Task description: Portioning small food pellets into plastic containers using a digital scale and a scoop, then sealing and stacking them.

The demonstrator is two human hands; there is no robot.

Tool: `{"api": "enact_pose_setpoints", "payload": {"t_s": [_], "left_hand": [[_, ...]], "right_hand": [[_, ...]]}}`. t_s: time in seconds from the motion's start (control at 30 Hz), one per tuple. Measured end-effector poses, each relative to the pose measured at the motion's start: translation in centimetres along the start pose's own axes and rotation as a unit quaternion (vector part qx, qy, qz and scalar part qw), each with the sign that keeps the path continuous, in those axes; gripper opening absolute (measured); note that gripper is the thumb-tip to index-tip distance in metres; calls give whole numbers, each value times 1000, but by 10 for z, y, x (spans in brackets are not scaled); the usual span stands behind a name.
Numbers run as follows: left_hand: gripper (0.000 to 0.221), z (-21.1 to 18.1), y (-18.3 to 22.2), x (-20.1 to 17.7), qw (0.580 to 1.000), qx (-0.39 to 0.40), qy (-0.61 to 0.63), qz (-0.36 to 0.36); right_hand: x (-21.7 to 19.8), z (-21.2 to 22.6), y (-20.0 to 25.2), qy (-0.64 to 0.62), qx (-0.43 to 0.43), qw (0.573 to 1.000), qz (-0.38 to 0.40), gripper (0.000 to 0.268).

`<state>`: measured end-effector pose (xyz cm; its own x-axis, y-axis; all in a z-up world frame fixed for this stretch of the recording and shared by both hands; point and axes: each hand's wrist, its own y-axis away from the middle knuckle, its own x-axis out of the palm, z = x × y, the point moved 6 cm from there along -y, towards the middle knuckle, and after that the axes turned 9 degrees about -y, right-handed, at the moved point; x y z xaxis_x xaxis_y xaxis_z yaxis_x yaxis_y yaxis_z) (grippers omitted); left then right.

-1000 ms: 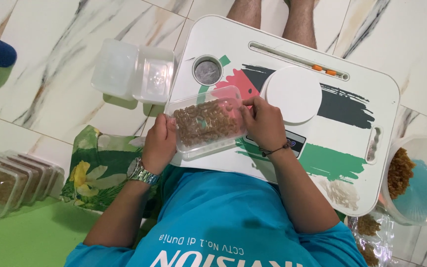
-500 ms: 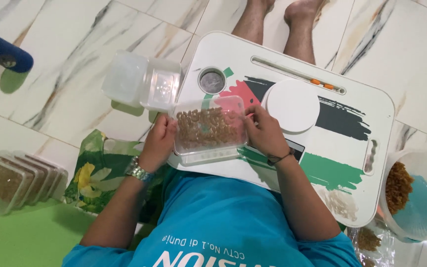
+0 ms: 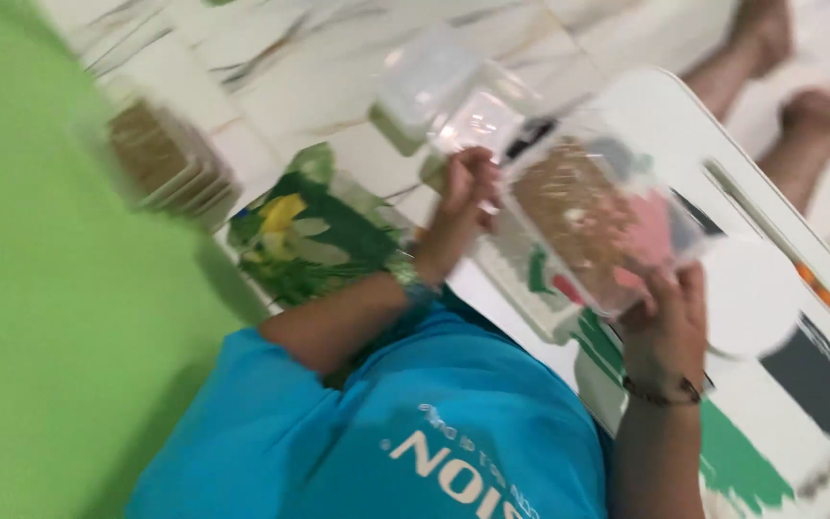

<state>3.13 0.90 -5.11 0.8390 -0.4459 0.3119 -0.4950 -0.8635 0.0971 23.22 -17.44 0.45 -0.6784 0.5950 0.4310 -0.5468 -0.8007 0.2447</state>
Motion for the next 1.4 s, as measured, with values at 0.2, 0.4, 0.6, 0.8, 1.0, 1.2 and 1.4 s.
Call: {"api": "enact_pose_setpoints", "payload": {"t_s": [0.2, 0.4, 0.6, 0.8, 1.0, 1.2, 1.4], "left_hand": [[111, -2, 50, 54, 994, -100, 14, 44], [85, -10, 38, 25, 996, -42, 19, -74], [86, -26, -24, -79, 945, -18, 184, -271], [70, -65, -16, -211, 846, 42, 227, -480], [79, -84, 31, -305, 738, 27, 150, -657], [75, -107, 80, -351, 643, 117, 237, -719], [91, -122, 92, -340, 625, 79, 269, -728]], "right_hand": [[61, 0, 2, 44, -11, 999, 30, 39], [74, -31, -2, 78, 41, 993, 81, 26], [71, -37, 4, 114, 52, 988, 93, 26], [59, -42, 3, 122, 55, 988, 82, 27], [62, -49, 5, 153, 81, 982, 79, 31], [55, -57, 2, 135, 102, 984, 64, 30], [55, -56, 2, 140, 98, 983, 68, 31]]}}
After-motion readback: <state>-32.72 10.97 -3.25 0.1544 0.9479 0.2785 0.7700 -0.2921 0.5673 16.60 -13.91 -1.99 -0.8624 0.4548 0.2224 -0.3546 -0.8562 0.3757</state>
